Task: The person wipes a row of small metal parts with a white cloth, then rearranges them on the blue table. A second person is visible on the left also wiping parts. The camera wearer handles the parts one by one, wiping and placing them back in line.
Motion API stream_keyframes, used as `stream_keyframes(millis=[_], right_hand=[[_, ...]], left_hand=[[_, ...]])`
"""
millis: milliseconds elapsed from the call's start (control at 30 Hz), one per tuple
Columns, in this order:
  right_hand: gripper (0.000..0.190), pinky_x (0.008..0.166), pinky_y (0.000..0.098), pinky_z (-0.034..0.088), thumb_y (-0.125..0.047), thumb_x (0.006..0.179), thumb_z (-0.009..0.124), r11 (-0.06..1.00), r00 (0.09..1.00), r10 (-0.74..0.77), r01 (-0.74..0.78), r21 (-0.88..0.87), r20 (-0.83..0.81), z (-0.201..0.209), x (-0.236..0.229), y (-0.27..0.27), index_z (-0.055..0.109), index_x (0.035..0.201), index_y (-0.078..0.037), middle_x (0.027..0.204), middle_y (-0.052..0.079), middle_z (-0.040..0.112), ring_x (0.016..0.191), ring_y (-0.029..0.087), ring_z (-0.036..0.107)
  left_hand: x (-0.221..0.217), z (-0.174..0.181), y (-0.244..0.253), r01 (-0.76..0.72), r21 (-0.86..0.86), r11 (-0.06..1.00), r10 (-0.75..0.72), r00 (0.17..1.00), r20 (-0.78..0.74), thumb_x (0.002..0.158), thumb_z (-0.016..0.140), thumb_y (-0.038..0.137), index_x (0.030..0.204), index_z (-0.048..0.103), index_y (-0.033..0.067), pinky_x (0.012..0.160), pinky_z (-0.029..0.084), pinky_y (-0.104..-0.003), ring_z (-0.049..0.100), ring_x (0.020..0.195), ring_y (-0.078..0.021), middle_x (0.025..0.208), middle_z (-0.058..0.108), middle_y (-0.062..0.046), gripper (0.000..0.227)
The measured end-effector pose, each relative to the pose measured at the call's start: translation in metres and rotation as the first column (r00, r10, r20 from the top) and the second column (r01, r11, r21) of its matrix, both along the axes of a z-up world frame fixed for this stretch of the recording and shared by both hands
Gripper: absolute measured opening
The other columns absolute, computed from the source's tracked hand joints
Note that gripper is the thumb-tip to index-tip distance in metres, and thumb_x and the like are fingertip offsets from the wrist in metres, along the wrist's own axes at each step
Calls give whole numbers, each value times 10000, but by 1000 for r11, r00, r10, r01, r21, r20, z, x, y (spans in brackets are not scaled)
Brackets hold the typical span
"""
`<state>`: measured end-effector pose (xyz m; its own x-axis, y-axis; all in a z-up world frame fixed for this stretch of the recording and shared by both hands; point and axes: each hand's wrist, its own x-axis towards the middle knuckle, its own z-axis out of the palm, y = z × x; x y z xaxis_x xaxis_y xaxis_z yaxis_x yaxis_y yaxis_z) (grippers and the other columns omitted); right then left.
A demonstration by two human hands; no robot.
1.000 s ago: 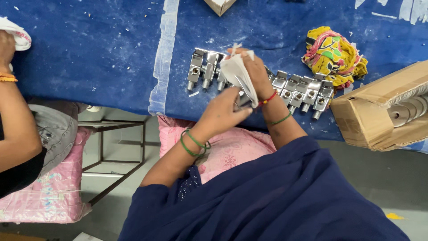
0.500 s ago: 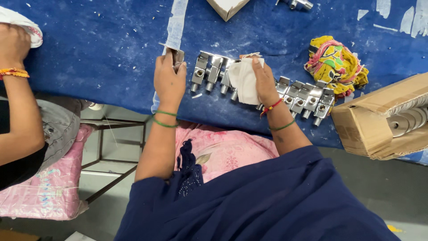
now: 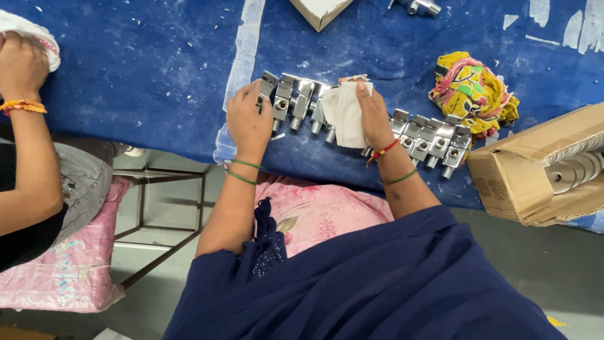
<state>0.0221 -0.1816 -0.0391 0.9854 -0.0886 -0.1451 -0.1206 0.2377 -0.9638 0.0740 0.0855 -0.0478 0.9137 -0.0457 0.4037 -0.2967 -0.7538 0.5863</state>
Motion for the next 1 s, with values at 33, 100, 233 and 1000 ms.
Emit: stream_keyframes(millis=[33, 100, 233, 1000], right_hand=[[510, 907, 296, 569, -421, 1114, 423, 1000, 1000, 1, -1, 3, 2, 1, 1, 0, 630, 1329, -7, 1139, 76, 710, 1022, 143, 687], [515, 913, 296, 569, -428, 1110, 421, 1000, 1000, 1, -1, 8, 2, 1, 0, -1, 626, 1329, -8, 1146, 76, 710, 1027, 142, 688], [515, 960, 325, 567, -415, 1120, 429, 999, 997, 30, -32, 39, 65, 1, -2, -1, 601, 1347, 14, 1207, 101, 692, 1085, 174, 684], [701, 1097, 430, 480, -557, 1020, 423, 461, 952, -133, -187, 867, 276, 11, 10, -103, 468, 1614, -188, 1480, 114, 604, 1241, 243, 646]], left_hand=[[-1, 2, 1, 14, -49, 999, -14, 1000, -9, 900, 738, 157, 1279, 703, 80, 902, 524, -422, 630, 1047, -321, 1201, 697, -103, 389], [-4, 5, 1, 7, -105, 994, -12, 999, -49, 904, 723, 165, 1251, 719, 66, 893, 515, -428, 631, 1005, -316, 1160, 706, -114, 361], [-5, 3, 5, -54, -257, 965, 19, 991, -135, 985, 684, 234, 1222, 699, 50, 918, 516, -411, 662, 966, -276, 1139, 722, -98, 301], [1, -23, 22, 2, -124, 992, 7, 997, 73, 1061, 599, 228, 1135, 707, 34, 965, 459, -461, 610, 1065, -361, 1125, 714, -137, 234]])
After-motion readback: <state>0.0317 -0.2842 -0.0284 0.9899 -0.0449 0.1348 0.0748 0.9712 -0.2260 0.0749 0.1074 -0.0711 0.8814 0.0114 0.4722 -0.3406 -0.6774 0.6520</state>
